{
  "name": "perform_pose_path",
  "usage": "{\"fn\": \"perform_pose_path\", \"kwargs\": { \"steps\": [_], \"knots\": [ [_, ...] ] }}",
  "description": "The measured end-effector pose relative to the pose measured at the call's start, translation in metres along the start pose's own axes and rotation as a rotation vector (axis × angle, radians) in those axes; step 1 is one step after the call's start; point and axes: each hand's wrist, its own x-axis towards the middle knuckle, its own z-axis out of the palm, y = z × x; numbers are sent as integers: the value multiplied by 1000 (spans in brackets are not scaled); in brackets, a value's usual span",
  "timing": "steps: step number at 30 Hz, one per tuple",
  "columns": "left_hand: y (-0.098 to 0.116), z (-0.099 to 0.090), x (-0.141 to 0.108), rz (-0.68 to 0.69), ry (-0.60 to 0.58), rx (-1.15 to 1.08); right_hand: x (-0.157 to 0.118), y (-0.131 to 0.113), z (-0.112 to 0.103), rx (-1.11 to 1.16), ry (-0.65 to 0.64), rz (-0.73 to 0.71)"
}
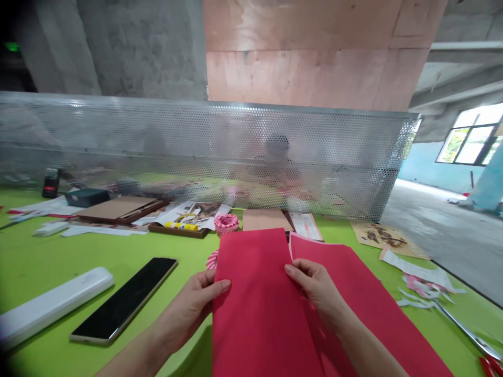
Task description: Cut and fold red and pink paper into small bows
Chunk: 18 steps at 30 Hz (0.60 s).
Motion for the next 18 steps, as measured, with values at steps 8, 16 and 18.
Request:
{"fn": "perform_pose_path", "kwargs": {
  "steps": [8,16,18],
  "knots": [
    [-1,-2,1,-19,28,55,-4,-5,-1,-89,26,-90],
    [-3,-2,3,7,17,142,-3,-4,-3,-234,29,-187],
    [-4,-1,4,25,43,123,-4,-3,-1,-323,67,-254]
  ]
}}
